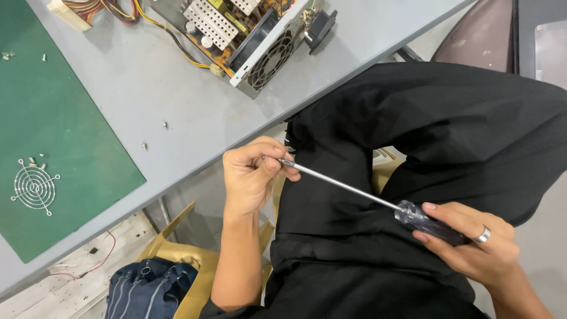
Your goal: Unscrewing a fan from a power supply unit and cleaning the internal components with a brush
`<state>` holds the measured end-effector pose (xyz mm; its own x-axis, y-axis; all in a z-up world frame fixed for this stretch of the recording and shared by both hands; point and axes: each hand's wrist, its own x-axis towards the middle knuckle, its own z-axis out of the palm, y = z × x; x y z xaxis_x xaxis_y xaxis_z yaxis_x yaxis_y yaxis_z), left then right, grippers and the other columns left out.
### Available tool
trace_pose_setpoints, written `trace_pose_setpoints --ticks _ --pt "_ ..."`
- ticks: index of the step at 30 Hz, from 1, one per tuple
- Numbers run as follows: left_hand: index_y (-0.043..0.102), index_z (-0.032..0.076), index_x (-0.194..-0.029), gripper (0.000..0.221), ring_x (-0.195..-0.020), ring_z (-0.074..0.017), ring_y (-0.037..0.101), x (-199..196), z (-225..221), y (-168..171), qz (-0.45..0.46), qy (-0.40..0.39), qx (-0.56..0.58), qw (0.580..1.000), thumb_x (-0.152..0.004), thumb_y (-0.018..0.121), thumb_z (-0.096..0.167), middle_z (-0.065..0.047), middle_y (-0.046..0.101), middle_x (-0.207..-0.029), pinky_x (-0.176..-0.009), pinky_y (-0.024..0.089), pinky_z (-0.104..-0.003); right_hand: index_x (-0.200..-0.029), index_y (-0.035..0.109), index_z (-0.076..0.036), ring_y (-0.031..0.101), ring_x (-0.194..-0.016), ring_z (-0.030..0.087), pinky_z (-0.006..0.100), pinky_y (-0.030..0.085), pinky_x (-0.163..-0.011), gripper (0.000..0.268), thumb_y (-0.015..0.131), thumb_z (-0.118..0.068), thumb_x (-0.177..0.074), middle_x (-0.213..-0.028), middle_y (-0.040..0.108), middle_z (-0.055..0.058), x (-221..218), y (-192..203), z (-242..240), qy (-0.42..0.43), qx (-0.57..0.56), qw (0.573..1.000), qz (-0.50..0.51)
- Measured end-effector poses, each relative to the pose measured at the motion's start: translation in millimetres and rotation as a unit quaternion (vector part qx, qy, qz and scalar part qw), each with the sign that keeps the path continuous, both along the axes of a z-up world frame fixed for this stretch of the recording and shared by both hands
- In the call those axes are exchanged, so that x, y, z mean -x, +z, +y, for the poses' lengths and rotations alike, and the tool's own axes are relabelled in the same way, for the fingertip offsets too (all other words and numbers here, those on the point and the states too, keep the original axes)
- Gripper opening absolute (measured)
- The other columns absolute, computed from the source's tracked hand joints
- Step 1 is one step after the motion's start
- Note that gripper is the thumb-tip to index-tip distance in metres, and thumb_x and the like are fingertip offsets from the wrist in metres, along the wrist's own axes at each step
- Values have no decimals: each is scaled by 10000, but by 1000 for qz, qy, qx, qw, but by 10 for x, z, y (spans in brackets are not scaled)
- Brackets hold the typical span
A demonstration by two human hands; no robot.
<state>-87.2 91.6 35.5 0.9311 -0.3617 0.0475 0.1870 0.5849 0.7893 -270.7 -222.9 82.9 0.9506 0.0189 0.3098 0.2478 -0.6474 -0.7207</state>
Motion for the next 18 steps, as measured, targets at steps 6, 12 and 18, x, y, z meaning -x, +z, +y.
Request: trace_pose_setpoints --ticks 6,12,18 --pt "729 -53 -1003 234 -776 -317 740 -19 -6 74 -13 39 -46 998 -925 793 159 -193 671 -932 -639 724 -394 -1156 655 45 704 -724 243 295 587 -613 430 884 -93 -820 -902 718 195 -64 146 53 22 113 991 -73" --pt "719 -65 -972 275 -707 -333 710 -75 -116 134 -48 37 -72 996 -914 792 194 -198 642 -929 -664 726 -412 -1162 659 26 719 -752 254 317 594 -664 468 894 -141 -793 -940 736 164 -71 142 60 1 109 993 -47" --pt "678 -33 -1227 384 -784 -288 767 -176 -226 412 -60 1 -113 992 -894 803 114 -155 701 -978 -785 707 -350 -1131 673 85 746 -791 228 265 628 -773 475 878 -85 -738 -1015 750 214 -15 12 140 -67 -11 998 -12"
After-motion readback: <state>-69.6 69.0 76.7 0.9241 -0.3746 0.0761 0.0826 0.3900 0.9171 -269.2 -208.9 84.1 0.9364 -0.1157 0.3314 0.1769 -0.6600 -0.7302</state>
